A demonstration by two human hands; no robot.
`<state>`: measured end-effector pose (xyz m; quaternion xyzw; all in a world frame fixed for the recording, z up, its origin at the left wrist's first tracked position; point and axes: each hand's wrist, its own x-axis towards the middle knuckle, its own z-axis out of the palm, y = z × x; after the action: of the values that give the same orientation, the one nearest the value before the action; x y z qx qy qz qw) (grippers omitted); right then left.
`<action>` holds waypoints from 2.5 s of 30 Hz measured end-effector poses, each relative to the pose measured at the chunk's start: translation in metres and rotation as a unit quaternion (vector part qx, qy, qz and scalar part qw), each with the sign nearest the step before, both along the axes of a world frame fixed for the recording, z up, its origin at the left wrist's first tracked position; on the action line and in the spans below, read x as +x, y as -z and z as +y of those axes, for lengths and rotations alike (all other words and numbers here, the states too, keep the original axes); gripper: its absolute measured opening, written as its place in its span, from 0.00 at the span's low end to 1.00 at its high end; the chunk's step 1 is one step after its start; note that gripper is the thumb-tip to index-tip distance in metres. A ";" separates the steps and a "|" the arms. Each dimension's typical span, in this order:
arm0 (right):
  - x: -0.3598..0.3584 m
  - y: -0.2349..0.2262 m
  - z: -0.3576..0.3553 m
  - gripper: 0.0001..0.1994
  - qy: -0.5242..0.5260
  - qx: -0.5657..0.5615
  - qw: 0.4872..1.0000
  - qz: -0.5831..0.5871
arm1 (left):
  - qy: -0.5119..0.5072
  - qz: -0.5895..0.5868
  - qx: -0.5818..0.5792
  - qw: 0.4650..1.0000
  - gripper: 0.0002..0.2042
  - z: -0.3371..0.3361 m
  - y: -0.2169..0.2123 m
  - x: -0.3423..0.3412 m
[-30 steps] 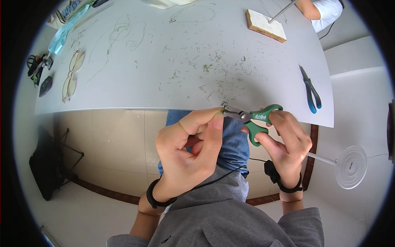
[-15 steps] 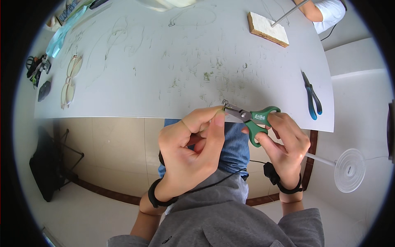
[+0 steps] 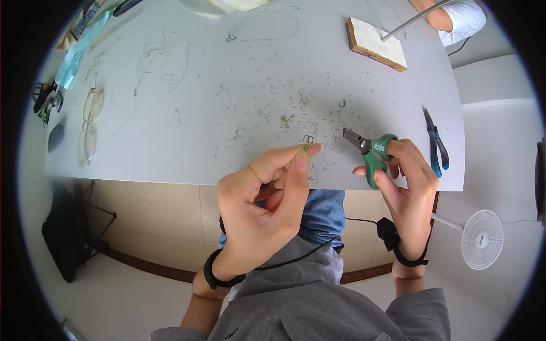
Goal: Assembling small components like beads and swivels onto a fishing line and using scissors to cut the line.
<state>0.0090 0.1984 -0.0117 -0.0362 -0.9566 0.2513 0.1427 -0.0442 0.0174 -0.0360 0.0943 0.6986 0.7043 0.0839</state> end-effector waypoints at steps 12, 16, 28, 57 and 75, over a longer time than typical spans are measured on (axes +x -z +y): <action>-0.004 -0.009 -0.002 0.23 -0.066 0.036 0.997 -0.009 | -0.017 0.084 -0.079 0.993 0.10 0.001 -0.001 0.000; -0.004 -0.009 -0.002 0.22 -0.074 0.039 0.996 -0.004 | -0.022 0.115 -0.081 0.990 0.09 0.000 0.002 0.003; -0.001 -0.013 -0.005 0.19 -0.078 0.040 0.996 -0.006 | -0.037 0.174 -0.114 0.977 0.09 -0.001 -0.001 0.006; -0.015 0.007 0.035 0.12 0.109 0.102 0.988 -0.038 | 0.040 -0.024 0.056 0.997 0.07 -0.009 -0.003 0.003; -0.010 0.005 -0.035 0.09 -0.116 -0.183 0.968 0.127 | 0.040 0.083 -0.027 0.995 0.09 -0.007 -0.002 0.022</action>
<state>-0.0009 0.1629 -0.0165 0.0818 -0.8659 0.4397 0.2238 -0.0219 0.0108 -0.0340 0.1784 0.7178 0.6707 0.0560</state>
